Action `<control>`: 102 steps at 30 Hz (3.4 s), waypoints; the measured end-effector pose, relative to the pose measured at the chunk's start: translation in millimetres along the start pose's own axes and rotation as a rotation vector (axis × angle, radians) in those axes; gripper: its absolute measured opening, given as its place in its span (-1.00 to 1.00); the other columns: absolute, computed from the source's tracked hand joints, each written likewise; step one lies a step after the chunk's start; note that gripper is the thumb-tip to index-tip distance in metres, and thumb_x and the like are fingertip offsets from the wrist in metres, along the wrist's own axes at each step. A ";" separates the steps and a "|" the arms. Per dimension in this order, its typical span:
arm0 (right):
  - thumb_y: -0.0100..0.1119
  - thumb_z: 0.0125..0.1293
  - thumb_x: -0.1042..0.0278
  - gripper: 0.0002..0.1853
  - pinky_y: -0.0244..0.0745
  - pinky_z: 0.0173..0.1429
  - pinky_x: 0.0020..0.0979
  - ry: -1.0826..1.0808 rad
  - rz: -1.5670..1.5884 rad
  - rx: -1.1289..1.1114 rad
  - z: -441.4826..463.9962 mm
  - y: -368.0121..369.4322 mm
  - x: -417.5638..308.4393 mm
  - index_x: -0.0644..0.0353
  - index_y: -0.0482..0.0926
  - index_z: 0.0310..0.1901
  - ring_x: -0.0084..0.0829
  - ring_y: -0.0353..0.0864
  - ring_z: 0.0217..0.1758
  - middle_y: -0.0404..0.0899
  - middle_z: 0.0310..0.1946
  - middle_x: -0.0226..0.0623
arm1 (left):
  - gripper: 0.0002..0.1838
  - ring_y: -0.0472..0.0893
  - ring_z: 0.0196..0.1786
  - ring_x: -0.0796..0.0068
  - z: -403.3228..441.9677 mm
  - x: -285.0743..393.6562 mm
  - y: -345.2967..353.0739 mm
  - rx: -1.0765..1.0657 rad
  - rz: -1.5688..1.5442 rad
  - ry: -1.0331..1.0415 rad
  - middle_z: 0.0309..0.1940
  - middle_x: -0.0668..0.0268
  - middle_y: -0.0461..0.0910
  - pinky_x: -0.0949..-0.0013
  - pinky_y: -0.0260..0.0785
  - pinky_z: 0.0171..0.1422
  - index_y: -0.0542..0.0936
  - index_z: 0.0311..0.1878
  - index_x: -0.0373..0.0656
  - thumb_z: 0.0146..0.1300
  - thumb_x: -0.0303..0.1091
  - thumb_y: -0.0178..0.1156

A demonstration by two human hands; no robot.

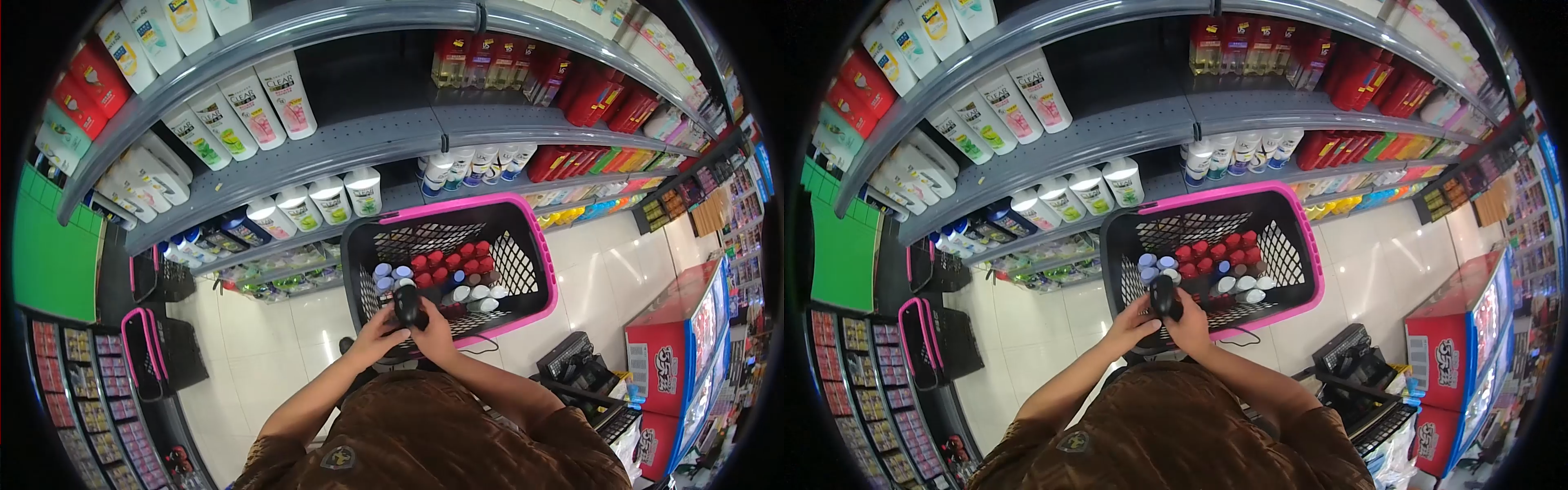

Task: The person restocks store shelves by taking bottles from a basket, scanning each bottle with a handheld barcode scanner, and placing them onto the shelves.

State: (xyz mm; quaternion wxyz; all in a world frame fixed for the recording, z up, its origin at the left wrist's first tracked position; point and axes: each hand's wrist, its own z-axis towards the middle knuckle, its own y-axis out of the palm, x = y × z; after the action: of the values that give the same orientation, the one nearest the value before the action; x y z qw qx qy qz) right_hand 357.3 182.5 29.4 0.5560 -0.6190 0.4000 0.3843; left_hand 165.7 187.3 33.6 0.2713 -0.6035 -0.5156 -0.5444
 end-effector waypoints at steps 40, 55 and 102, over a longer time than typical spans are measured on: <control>0.46 0.04 -0.32 -0.13 0.48 0.44 -0.25 0.294 -1.371 -1.061 140.3 -142.6 217.0 0.12 0.63 0.31 -0.18 0.62 0.35 0.62 0.30 -0.05 | -0.60 0.44 -0.41 0.50 -141.2 65.1 59.3 0.695 -0.600 0.110 -0.44 0.40 0.37 0.32 0.40 -0.25 0.52 0.13 -0.18 0.36 -0.17 0.34; 0.54 -0.06 -0.23 -0.11 0.49 0.42 -0.27 0.387 -1.444 -1.104 146.3 -162.8 189.4 0.07 0.63 0.32 -0.22 0.63 0.34 0.66 0.27 -0.19 | -0.65 0.50 -0.42 0.48 -122.3 71.8 48.6 0.599 -0.480 0.072 -0.49 0.38 0.44 0.33 0.44 -0.25 0.55 0.07 -0.22 0.31 -0.31 0.38; 0.18 0.48 -0.02 -0.38 0.55 0.33 0.10 0.327 1.331 -0.087 93.6 -31.6 -183.9 0.01 0.23 0.44 -0.08 0.62 0.21 0.57 0.18 -0.12 | -0.24 0.62 -0.04 0.64 -50.1 132.3 32.9 0.476 0.068 0.408 0.16 0.30 0.63 0.46 0.51 -0.03 0.50 0.36 -0.25 0.05 -0.49 0.59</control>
State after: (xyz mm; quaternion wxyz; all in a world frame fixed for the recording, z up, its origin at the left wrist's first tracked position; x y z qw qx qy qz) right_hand 312.8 290.1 202.7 0.1087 -0.3134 0.7581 0.5614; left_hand 160.5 175.5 178.2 0.5206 -0.4185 -0.5430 -0.5089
